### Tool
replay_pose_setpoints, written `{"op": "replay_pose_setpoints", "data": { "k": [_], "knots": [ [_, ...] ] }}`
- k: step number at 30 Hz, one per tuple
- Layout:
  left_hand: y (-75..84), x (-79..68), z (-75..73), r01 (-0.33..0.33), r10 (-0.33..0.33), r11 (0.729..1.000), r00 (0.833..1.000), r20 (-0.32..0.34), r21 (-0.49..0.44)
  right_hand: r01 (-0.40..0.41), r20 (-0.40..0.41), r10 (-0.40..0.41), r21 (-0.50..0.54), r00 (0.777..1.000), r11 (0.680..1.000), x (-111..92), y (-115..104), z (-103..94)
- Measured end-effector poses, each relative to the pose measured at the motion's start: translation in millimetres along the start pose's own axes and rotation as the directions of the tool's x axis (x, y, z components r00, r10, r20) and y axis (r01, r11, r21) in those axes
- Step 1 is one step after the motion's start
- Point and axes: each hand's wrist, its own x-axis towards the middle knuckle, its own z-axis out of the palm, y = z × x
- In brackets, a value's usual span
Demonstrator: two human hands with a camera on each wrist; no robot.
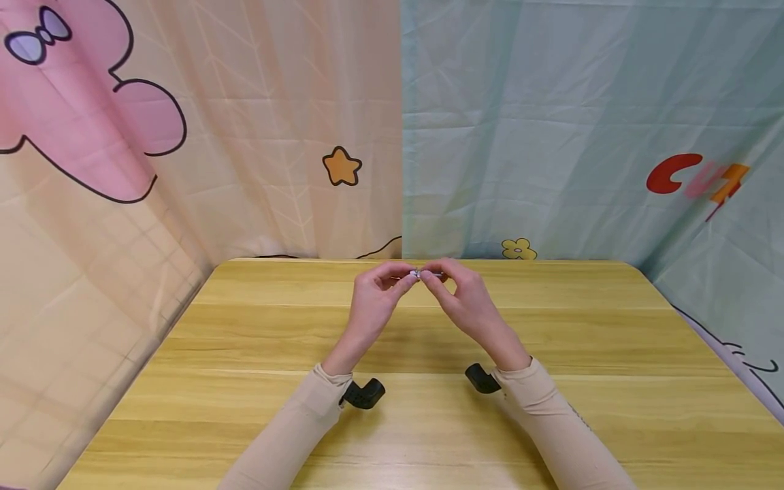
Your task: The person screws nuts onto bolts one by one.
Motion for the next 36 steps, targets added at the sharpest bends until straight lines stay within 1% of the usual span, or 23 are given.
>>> {"op": "replay_pose_setpoints", "data": {
  "k": [2, 6, 9, 11, 14, 18, 22, 27, 31, 36],
  "knots": [
    [6.3, -1.0, 0.1, 0.007, -0.007, 1.000, 1.000, -0.002, 0.007, 0.030, -0.018, -0.030, 0.025, 0.999, 0.999, 1, 0, -0.2],
    [9.1, -1.1, 0.0, 0.004, -0.004, 1.000, 1.000, -0.007, 0.005, 0.145, -0.042, -0.142, 0.071, 0.989, 0.987, 3, 2, 0.4],
    [0.3, 0.6, -0.1, -0.002, 0.001, 1.000, 1.000, -0.016, -0.013, 0.206, -0.033, -0.204, 0.067, 0.978, 0.976, 3, 3, 1.1],
    [-3.9, 1.0, -0.3, -0.011, 0.011, 1.000, 1.000, -0.017, -0.023, 0.216, -0.026, -0.214, 0.056, 0.976, 0.975, 3, 3, 1.3],
    [-7.8, 1.1, -0.4, -0.031, 0.030, 0.999, 0.999, -0.012, -0.030, 0.200, -0.026, -0.199, 0.034, 0.980, 0.979, 3, 2, 0.9],
    [-8.7, 0.8, -0.2, -0.046, 0.045, 0.998, 0.999, -0.005, -0.037, 0.167, -0.026, -0.166, 0.019, 0.986, 0.986, 3, 1, 0.4],
    [-7.7, 0.6, 0.1, -0.037, 0.037, 0.999, 0.999, -0.006, -0.027, 0.137, -0.021, -0.136, 0.017, 0.990, 0.990, 2, 1, 0.2],
    [-6.6, 0.6, 0.4, 0.000, 0.000, 1.000, 1.000, -0.013, -0.012, 0.113, -0.022, -0.112, 0.020, 0.993, 0.993, 1, 1, 0.4],
    [-6.6, 0.9, 0.1, 0.025, -0.025, 1.000, 1.000, -0.006, -0.001, 0.101, -0.022, -0.100, 0.015, 0.995, 0.995, 1, 1, 1.3],
    [-8.7, 1.4, -0.5, 0.013, -0.013, 1.000, 1.000, 0.010, -0.018, 0.055, 0.004, -0.055, -0.007, 0.998, 0.998, 1, 2, 2.4]
  ]
}}
